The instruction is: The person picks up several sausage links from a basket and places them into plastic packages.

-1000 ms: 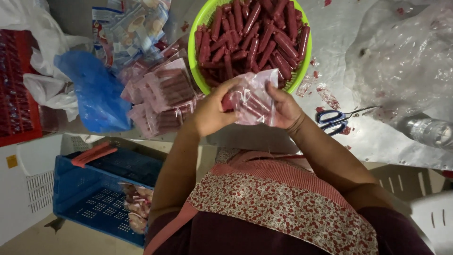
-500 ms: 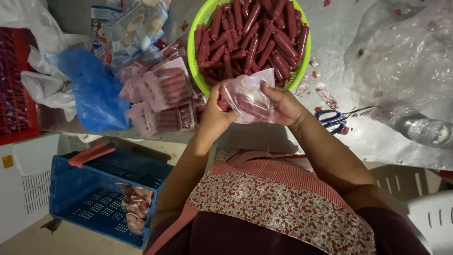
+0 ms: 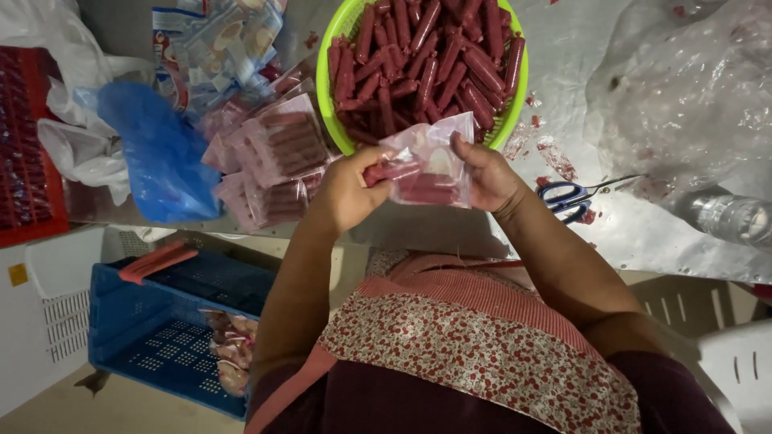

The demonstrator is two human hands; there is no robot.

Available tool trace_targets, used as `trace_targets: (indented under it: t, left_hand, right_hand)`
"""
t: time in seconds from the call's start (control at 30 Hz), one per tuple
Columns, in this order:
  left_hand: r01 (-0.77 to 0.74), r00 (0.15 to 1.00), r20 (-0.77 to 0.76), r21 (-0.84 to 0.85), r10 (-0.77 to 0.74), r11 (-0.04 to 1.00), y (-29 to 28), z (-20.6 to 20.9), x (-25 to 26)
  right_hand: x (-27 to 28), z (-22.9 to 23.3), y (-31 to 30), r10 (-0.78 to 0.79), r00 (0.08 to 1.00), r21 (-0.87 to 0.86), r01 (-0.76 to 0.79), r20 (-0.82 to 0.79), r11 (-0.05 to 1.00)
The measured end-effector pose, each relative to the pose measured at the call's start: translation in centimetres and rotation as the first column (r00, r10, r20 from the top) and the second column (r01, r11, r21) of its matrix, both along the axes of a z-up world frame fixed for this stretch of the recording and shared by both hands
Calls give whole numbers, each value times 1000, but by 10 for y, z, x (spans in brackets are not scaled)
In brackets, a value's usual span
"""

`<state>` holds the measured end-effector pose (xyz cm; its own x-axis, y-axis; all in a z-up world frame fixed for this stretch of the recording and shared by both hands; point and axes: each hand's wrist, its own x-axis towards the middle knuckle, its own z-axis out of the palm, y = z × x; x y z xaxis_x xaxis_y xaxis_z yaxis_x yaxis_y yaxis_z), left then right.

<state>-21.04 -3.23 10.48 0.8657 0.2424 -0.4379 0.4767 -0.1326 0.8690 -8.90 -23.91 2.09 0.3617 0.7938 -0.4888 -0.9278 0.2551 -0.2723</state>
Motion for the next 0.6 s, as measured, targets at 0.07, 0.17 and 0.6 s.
trace_targets:
  t: [0.07,0.17,0.6]
  left_hand:
    - [55,998,23,40,-56,998,-2,12,2]
    - [121,987,95,86,-129,989,-3,13,8]
    - [-543,669,118,-597,733,591,-3,-31,25]
  right_hand:
    - [-3,-14,-1,72,997,126,-72,1,989]
    - [-1,11,2,116,988,262,-86,-100,961]
    - [-10,-16,0,162,982,515,-89,-97,852]
